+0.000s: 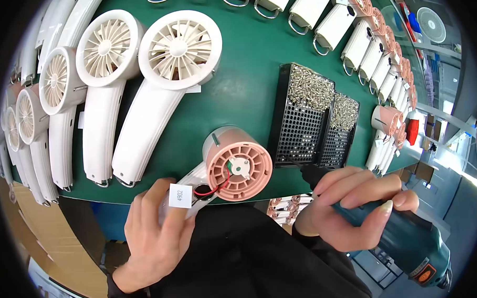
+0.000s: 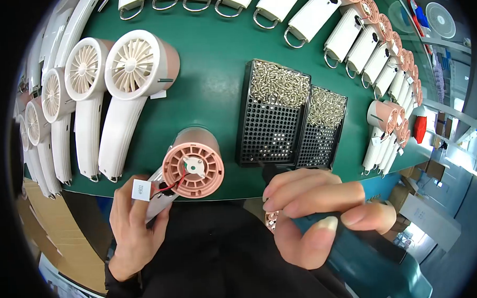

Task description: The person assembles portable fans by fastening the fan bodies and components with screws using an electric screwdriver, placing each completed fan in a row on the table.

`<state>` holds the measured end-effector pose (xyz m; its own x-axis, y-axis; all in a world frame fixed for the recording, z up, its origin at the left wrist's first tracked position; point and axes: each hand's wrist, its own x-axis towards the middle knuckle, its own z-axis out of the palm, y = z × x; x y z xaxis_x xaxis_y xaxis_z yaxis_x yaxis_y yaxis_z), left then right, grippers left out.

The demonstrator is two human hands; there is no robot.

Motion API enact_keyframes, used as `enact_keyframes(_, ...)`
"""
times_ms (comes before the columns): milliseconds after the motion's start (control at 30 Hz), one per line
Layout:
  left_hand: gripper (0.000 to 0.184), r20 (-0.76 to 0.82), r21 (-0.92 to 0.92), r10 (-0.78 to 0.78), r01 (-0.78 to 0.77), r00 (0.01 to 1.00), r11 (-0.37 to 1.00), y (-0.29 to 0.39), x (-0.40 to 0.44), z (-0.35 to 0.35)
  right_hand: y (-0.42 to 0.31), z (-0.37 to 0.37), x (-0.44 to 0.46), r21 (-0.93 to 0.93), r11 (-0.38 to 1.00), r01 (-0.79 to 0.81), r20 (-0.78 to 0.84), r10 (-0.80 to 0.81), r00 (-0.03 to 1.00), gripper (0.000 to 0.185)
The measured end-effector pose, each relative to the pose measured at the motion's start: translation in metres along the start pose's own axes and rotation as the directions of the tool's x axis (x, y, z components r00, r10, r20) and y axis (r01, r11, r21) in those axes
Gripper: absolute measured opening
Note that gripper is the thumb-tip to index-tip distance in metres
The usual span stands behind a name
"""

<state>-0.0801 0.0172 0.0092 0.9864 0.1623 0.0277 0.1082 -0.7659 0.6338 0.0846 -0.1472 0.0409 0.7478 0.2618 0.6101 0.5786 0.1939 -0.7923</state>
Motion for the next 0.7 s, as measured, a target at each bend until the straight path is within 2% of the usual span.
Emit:
enact_keyframes(33,0.063,-0.054,-0.023,0.011,-0.013,0.998,1.000,-0.002,0.000,0.002,-0.001,-0.001,-0.001,0.000,1.000,0.000,-0.001,0.000,1.000,0.020)
enact_keyframes(100,0.063,-0.030,-0.014,0.014,-0.014,0.999,1.000,-0.002,0.001,-0.001,-0.004,-0.004,-0.004,0.091,0.995,-0.036,0.016,0.035,0.999,0.027)
enact_keyframes(167,0.063,-0.007,-0.006,0.015,-0.015,1.000,1.000,-0.001,0.002,-0.004,-0.004,-0.002,-0.005,0.092,0.995,-0.032,0.013,0.031,0.999,0.026)
enact_keyframes(233,0.058,0.035,-0.052,-0.073,0.075,0.997,0.996,0.000,0.003,-0.007,-0.004,-0.001,-0.006,0.094,0.995,-0.024,0.010,0.023,1.000,0.026)
enact_keyframes(333,0.054,0.044,-0.077,-0.103,0.106,0.994,0.991,0.001,0.004,-0.008,-0.002,0.000,-0.007,0.094,0.995,-0.024,0.002,0.024,1.000,0.026)
enact_keyframes(400,0.052,0.048,-0.100,-0.134,0.138,0.990,0.985,0.002,0.004,-0.008,0.002,0.005,-0.003,0.016,0.999,0.037,-0.022,-0.037,0.999,0.016)
enact_keyframes(467,0.049,0.050,-0.124,-0.163,0.168,0.985,0.978,0.003,0.004,-0.007,0.002,0.005,-0.002,-0.015,0.999,0.043,0.002,-0.043,0.999,0.016)
enact_keyframes(533,0.050,-0.013,0.037,0.033,-0.032,0.999,0.999,0.002,0.006,-0.005,-0.002,0.004,-0.003,-0.040,0.998,0.049,0.027,-0.047,0.999,0.017)
enact_keyframes(600,0.058,-0.003,0.095,0.099,-0.098,0.995,0.991,0.002,0.009,-0.006,-0.009,0.000,-0.005,0.060,0.998,-0.031,-0.024,0.033,0.999,0.026)
enact_keyframes(633,0.068,0.025,0.144,0.091,-0.093,0.996,0.985,0.003,0.009,-0.004,-0.008,-0.001,-0.005,0.069,0.998,0.004,-0.042,-0.001,0.999,0.026)
enact_keyframes(700,0.069,0.031,0.157,0.092,-0.095,0.995,0.983,0.003,0.010,-0.004,-0.012,0.000,0.000,0.125,0.991,0.042,-0.057,-0.035,0.998,0.024)
